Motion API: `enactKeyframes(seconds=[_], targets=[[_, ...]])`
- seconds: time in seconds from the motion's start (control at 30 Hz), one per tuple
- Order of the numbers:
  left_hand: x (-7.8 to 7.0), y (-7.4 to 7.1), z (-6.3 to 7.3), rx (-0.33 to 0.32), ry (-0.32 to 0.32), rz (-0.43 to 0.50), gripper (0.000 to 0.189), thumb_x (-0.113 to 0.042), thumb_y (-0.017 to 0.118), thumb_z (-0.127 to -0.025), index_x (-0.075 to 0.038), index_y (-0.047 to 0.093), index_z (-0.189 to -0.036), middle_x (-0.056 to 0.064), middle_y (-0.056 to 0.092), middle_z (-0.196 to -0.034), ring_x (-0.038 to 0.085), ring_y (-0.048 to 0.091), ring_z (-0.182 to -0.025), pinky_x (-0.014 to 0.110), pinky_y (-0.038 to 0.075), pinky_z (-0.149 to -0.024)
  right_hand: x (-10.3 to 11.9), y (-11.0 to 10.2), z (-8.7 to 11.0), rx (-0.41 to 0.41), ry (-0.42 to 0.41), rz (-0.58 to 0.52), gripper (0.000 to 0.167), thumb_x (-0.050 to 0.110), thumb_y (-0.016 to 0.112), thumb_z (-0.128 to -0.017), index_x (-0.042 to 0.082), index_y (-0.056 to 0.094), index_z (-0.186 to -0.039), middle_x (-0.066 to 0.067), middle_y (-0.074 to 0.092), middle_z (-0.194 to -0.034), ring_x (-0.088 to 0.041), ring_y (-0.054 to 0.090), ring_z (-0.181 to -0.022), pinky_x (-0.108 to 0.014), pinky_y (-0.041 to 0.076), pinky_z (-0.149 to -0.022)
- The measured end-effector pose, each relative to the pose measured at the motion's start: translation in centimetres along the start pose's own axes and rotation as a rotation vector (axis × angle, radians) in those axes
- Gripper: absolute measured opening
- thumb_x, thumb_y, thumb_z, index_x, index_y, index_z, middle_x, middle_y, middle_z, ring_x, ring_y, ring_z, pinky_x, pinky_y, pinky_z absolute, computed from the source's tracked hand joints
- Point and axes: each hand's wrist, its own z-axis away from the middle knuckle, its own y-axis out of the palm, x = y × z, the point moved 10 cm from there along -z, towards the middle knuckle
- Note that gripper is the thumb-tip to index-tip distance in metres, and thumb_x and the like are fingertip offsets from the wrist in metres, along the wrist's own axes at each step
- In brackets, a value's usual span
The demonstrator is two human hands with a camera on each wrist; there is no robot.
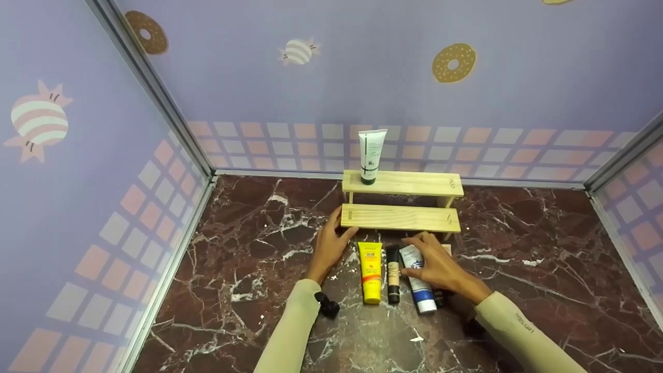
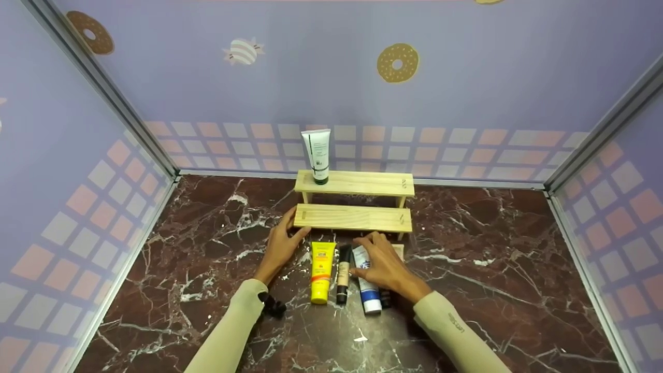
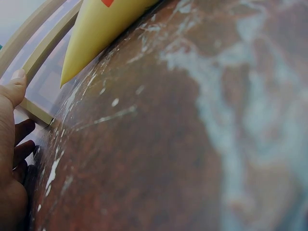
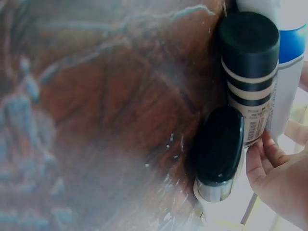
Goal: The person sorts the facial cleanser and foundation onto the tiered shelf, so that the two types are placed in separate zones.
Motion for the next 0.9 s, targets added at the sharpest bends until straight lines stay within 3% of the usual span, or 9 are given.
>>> enactKeyframes(seconds=[0.33, 0.57, 0.77, 0.9], targets=[[0.2, 0.0, 0.1, -0.007, -0.020, -0.029, 0.082, -0.038, 0.078, -0.105, -0.003, 0.041, -0.169, 0.020, 0.056, -0.161, 0.034, 0.053, -0.151, 0.052, 0.040, -0.126, -0.1, -0.3, 0.1, -0.013, 0.018, -0.020, 0.071, 0.024, 0.100, -0.082, -0.001, 0.069, -0.140, -0.018, 0.065, -0.131, -0.035, 0.060, -0.117, -0.056, 0.054, -0.100], [0.0, -0.1, -0.1, -0.012, -0.012, -0.027, 0.081, -0.038, 0.077, -0.106, -0.003, 0.041, -0.169, 0.020, 0.058, -0.159, 0.034, 0.054, -0.150, 0.052, 0.039, -0.127, -0.1, -1.1, -0.3, -0.053, 0.059, -0.030, 0.083, 0.025, 0.103, -0.077, -0.010, 0.065, -0.141, -0.028, 0.067, -0.126, -0.039, 0.066, -0.104, -0.060, 0.058, -0.091], [-0.1, -0.2, 0.0, -0.018, -0.009, -0.021, 0.080, -0.037, 0.078, -0.106, -0.004, 0.042, -0.169, 0.020, 0.058, -0.159, 0.034, 0.055, -0.149, 0.053, 0.040, -0.126, -0.1, -1.4, -0.7, -0.090, 0.075, -0.044, 0.079, 0.019, 0.104, -0.072, -0.014, 0.065, -0.133, -0.033, 0.071, -0.124, -0.050, 0.068, -0.109, -0.068, 0.055, -0.095], [-0.1, -0.2, 0.1, -0.014, -0.008, -0.023, 0.080, -0.038, 0.078, -0.106, -0.004, 0.042, -0.169, 0.019, 0.057, -0.160, 0.034, 0.055, -0.150, 0.053, 0.039, -0.126, -0.5, -1.3, -0.7, -0.092, 0.141, -0.084, 0.068, 0.009, 0.100, -0.075, -0.013, 0.066, -0.129, -0.031, 0.072, -0.119, -0.047, 0.070, -0.105, -0.061, 0.058, -0.094]])
